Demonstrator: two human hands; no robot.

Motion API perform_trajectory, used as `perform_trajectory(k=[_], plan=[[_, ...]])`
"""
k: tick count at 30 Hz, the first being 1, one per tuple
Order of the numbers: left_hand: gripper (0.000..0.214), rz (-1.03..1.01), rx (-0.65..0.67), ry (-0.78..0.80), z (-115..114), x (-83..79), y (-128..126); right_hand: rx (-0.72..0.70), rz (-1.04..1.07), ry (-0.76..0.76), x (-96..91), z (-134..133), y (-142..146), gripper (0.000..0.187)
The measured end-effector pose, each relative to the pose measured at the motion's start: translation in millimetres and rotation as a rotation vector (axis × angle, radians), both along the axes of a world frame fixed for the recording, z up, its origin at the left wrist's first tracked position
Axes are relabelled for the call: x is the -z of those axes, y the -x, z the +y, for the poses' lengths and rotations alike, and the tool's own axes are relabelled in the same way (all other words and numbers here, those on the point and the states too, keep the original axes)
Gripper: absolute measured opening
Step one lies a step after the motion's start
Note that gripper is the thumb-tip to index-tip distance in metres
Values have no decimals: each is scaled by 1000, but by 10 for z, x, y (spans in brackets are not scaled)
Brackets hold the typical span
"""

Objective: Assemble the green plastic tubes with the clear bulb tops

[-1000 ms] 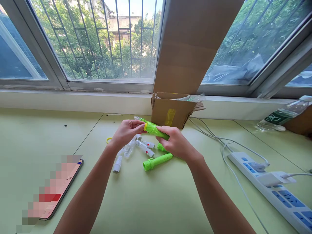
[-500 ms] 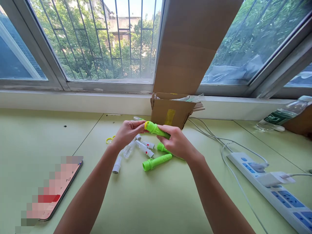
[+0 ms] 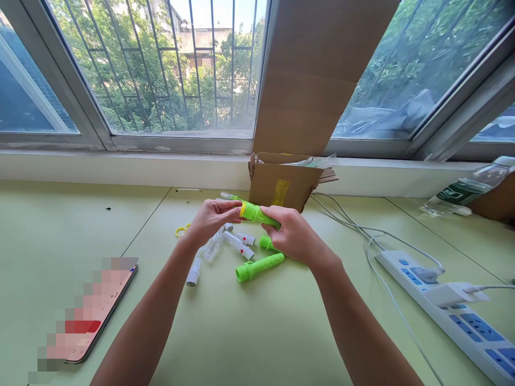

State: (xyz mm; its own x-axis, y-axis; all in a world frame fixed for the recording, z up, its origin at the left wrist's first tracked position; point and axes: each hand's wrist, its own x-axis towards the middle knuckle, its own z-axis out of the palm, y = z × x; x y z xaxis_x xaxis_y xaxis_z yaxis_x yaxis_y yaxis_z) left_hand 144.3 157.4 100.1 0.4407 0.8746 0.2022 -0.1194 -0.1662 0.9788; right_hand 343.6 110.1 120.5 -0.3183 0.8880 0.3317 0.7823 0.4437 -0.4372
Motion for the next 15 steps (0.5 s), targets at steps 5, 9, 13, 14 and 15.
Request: perform_trajectory(k=[5,9,13,14,15], plan=[[42,-68,-30,45,37,72,-50,42,-111,-43,-1,-2,9,26],[43,-85,-44,80,45,69,-43,36,-153,-64,-4,-14,33,23],[43,-76,-74,78,38,52,-43,49,-197,-90,0,-21,69,21],[43,-70,-76,76,36,49,-45,54,-211,-96,0,-21,76,20],[43,-63,-75,76,36,47,-47,59,-225,-103,0,-22,80,19]])
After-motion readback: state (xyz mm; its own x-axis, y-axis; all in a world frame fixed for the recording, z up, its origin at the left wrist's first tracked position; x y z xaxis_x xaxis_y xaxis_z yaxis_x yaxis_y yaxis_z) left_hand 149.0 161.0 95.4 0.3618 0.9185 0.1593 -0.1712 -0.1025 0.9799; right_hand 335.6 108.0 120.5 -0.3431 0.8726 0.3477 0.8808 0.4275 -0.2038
